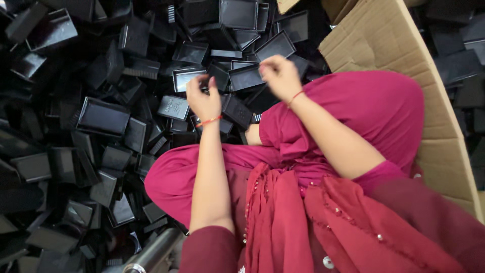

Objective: The person sits cross-legged on the floor and repeatedly picks up small black plastic trays from a large pile. They open and close the trays, inspect them, and place them back into the pile. The task involves handling the trays one at a time without using any tools.

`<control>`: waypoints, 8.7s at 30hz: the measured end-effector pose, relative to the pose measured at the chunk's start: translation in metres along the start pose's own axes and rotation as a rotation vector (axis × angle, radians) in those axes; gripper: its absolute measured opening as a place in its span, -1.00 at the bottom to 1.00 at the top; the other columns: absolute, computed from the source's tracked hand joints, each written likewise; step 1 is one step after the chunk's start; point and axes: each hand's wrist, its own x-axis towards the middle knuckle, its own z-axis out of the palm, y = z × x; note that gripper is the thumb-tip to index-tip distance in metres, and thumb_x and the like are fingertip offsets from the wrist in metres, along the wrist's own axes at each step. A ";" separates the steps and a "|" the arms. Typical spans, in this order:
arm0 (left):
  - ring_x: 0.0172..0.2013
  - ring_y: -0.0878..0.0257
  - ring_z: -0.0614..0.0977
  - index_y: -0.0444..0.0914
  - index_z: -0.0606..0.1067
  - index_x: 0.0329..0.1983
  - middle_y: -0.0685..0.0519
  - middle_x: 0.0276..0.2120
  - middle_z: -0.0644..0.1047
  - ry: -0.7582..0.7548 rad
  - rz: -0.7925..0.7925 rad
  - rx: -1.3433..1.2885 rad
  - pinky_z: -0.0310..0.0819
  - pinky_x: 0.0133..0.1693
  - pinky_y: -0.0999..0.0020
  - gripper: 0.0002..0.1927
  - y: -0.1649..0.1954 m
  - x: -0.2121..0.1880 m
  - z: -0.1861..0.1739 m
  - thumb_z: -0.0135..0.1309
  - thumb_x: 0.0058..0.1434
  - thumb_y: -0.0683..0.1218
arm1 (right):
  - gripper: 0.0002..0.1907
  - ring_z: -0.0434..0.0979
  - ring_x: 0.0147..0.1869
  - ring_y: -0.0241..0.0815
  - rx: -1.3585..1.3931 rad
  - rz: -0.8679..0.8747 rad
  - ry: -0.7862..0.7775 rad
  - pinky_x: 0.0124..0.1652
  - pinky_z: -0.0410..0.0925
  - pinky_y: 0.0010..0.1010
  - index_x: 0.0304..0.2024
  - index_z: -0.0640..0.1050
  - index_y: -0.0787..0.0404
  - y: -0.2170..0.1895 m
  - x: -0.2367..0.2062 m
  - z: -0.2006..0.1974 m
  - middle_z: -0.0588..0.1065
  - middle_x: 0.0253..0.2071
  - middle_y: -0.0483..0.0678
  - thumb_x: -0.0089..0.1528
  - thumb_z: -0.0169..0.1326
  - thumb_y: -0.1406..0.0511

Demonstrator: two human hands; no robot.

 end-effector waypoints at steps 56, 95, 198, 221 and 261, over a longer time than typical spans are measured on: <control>0.23 -0.01 0.50 -0.26 0.33 0.35 -0.09 0.23 0.48 -0.383 -0.860 -1.900 0.41 0.25 0.07 -0.50 -0.001 -0.078 0.021 -0.14 0.41 0.03 | -0.25 0.23 0.57 0.17 -0.255 -0.599 -0.397 0.48 0.15 -0.17 0.49 0.21 0.28 -0.081 -0.076 0.020 0.12 0.52 0.30 0.31 0.14 0.23; -0.43 0.25 0.27 -0.44 0.42 -0.31 -0.01 -0.53 0.34 -0.098 -0.317 -0.320 0.27 -0.30 0.31 -0.15 -0.016 -0.041 0.015 -0.35 0.57 0.43 | -0.68 0.57 -0.48 -0.35 -0.374 -0.263 -0.497 -0.40 0.41 -0.45 -0.26 0.61 0.33 -0.042 -0.063 0.016 0.55 -0.53 0.03 0.16 0.29 0.19; -0.04 0.18 0.62 -0.24 0.29 0.19 0.00 -0.01 0.52 -0.305 -0.814 -1.308 0.69 -0.09 0.13 -0.42 -0.005 -0.065 0.023 0.29 0.20 -0.06 | -0.19 0.43 0.43 0.25 -0.268 -0.582 -0.421 0.34 0.32 -0.17 0.39 0.32 0.35 -0.051 -0.060 0.016 0.38 0.37 0.28 0.07 0.19 0.37; -0.31 0.35 0.58 -0.30 0.52 -0.11 0.06 -0.28 0.60 0.011 -0.581 -0.776 0.45 -0.28 0.47 -0.29 -0.033 -0.035 0.008 -0.33 0.40 0.39 | -0.46 0.72 -0.27 -0.13 0.462 -0.176 0.207 -0.34 0.43 -0.40 0.00 0.54 0.28 -0.062 -0.002 -0.059 0.68 -0.17 0.05 0.42 -0.03 -0.08; 0.00 0.06 0.53 -0.11 0.61 -0.17 0.05 -0.13 0.51 -0.671 0.582 0.947 0.16 0.35 -0.23 -0.83 0.004 0.066 0.074 0.00 0.31 -0.10 | -0.72 0.54 0.00 0.11 -0.506 -0.332 -0.020 0.00 0.35 -0.10 -0.07 0.54 0.14 -0.002 -0.020 0.038 0.56 -0.15 0.02 0.14 0.18 0.34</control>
